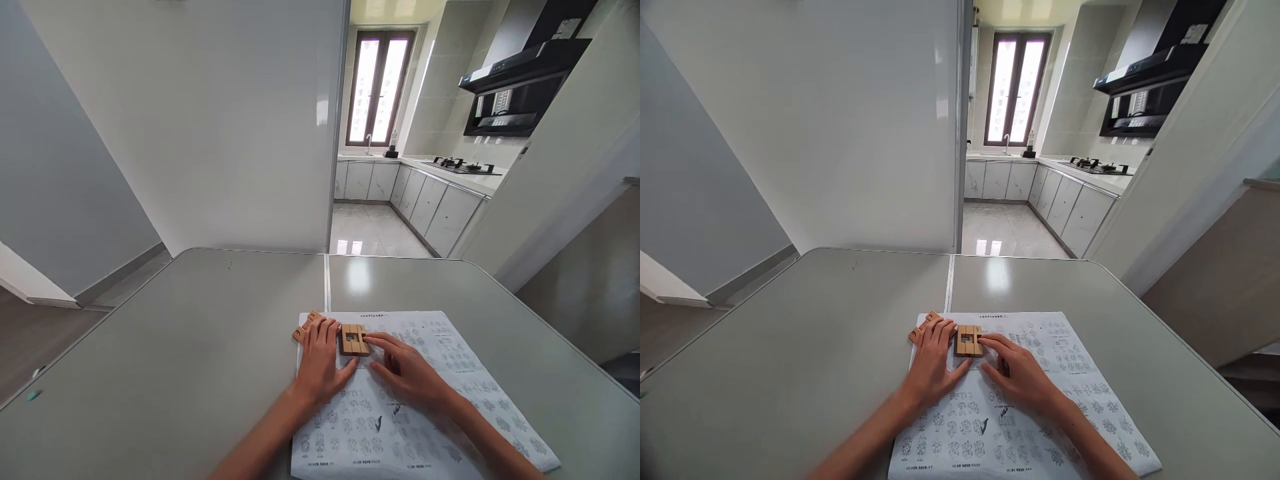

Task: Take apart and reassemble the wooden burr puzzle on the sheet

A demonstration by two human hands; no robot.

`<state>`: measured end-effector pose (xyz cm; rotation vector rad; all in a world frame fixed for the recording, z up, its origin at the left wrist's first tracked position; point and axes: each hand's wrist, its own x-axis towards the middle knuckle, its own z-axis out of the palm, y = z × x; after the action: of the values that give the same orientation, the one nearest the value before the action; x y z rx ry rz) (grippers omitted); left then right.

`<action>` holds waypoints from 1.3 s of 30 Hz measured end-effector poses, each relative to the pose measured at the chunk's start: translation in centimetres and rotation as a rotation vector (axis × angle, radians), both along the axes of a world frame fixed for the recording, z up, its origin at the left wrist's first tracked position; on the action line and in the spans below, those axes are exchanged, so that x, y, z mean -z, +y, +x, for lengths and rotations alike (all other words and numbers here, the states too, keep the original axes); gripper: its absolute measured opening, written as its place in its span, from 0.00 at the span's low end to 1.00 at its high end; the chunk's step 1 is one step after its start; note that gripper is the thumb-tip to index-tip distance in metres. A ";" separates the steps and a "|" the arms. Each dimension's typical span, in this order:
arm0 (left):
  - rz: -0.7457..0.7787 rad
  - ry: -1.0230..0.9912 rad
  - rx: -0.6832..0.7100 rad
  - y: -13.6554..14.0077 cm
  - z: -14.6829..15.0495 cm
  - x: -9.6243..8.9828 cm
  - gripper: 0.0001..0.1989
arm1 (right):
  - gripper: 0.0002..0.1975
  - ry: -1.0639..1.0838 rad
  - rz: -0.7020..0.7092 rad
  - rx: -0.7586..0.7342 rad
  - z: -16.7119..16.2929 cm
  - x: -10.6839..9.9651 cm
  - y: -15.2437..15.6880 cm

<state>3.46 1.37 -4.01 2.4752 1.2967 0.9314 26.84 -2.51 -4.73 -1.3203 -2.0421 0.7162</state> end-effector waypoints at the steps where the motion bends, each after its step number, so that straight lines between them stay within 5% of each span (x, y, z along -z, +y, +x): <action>1: -0.002 -0.003 0.001 0.0 0.0 0.0 0.32 | 0.22 -0.016 0.015 -0.013 0.0 0.1 -0.1; 8: -0.032 -0.038 0.013 -0.2 0.2 -0.1 0.34 | 0.26 -0.114 0.136 -0.098 -0.1 -0.4 -0.3; 13: 0.000 -0.111 0.074 -0.4 0.3 -1.1 0.29 | 0.19 -0.052 0.198 0.006 -0.2 -0.3 -0.1; 17: 0.087 -0.076 0.233 -0.8 0.0 -1.3 0.16 | 0.15 -0.074 0.187 0.042 -0.3 -0.1 -0.2; 26: 0.134 0.314 0.640 -2.4 0.7 0.2 0.08 | 0.13 -0.114 0.127 0.008 -0.8 0.0 -0.5; 39: 0.050 0.355 0.638 -2.2 0.7 -0.1 0.08 | 0.12 -0.125 0.125 0.004 -0.7 0.1 -0.5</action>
<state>4.20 -0.81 -3.87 2.8923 0.4671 0.3825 26.17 -3.03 -4.79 -1.3267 -2.1445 0.5059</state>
